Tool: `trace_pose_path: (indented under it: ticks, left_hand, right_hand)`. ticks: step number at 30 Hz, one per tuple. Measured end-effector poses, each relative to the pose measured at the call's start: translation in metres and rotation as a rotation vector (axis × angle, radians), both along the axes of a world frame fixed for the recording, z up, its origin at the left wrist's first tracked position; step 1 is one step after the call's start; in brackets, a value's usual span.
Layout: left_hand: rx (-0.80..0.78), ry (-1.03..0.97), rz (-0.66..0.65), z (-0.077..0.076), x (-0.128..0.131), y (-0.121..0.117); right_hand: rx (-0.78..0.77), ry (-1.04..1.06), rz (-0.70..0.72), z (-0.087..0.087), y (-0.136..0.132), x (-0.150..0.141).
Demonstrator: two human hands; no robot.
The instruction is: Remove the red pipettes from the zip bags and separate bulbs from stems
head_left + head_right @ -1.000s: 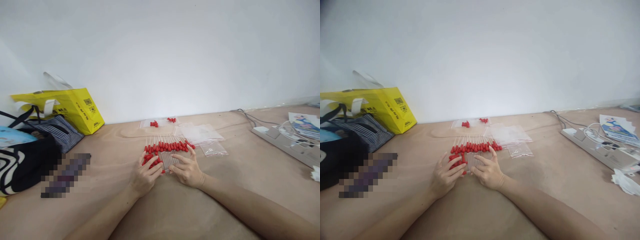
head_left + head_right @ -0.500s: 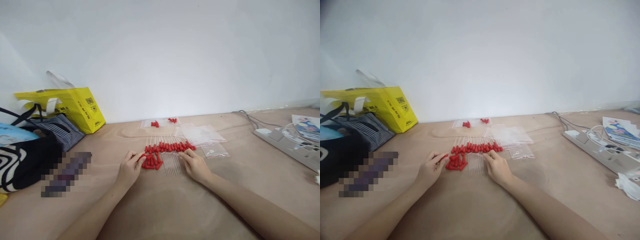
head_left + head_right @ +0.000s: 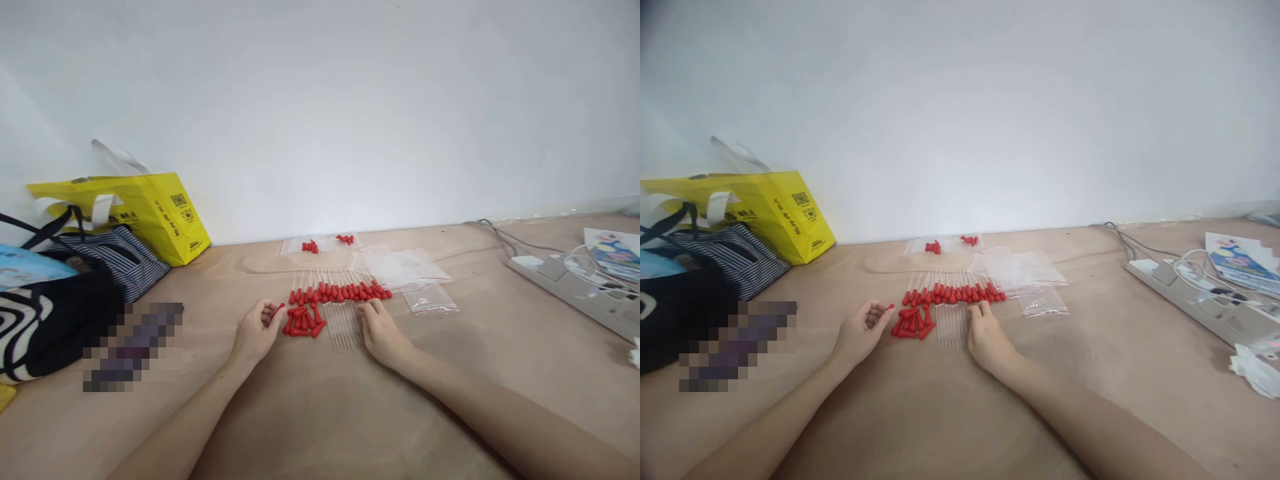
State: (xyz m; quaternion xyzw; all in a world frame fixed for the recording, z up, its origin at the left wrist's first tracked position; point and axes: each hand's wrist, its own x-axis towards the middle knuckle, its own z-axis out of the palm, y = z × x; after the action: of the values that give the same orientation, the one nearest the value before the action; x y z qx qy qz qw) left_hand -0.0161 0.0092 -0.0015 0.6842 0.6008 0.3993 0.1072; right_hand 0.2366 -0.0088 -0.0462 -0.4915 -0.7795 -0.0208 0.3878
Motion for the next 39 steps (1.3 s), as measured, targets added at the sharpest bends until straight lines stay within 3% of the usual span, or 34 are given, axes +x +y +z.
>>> trace_pose_path:
  ticks: [9,15,19,23,32,39]
  left_hand:
    - [0.121,0.042,-0.155,-0.006,0.012,-0.010]
    - [0.370,0.212,-0.453,-0.009,0.050,-0.027]
    - [0.551,0.336,-0.466,-0.006,0.065,-0.033]
    - [0.579,0.363,-0.460,-0.002,0.064,-0.034]
    - [0.448,0.352,-0.315,-0.001,0.040,-0.024]
    - [0.436,0.347,-0.293,-0.001,0.043,-0.024]
  right_hand:
    - [-0.047,0.155,0.108,0.012,-0.004,-0.004]
    - [0.039,0.043,0.208,0.029,-0.010,0.001]
    - [0.080,-0.025,0.237,0.031,-0.016,-0.005]
    - [0.076,-0.036,0.265,0.029,-0.015,0.003]
    - [-0.018,-0.163,-0.091,0.023,0.004,0.077]
    - [-0.025,-0.122,-0.271,0.027,0.022,0.070]
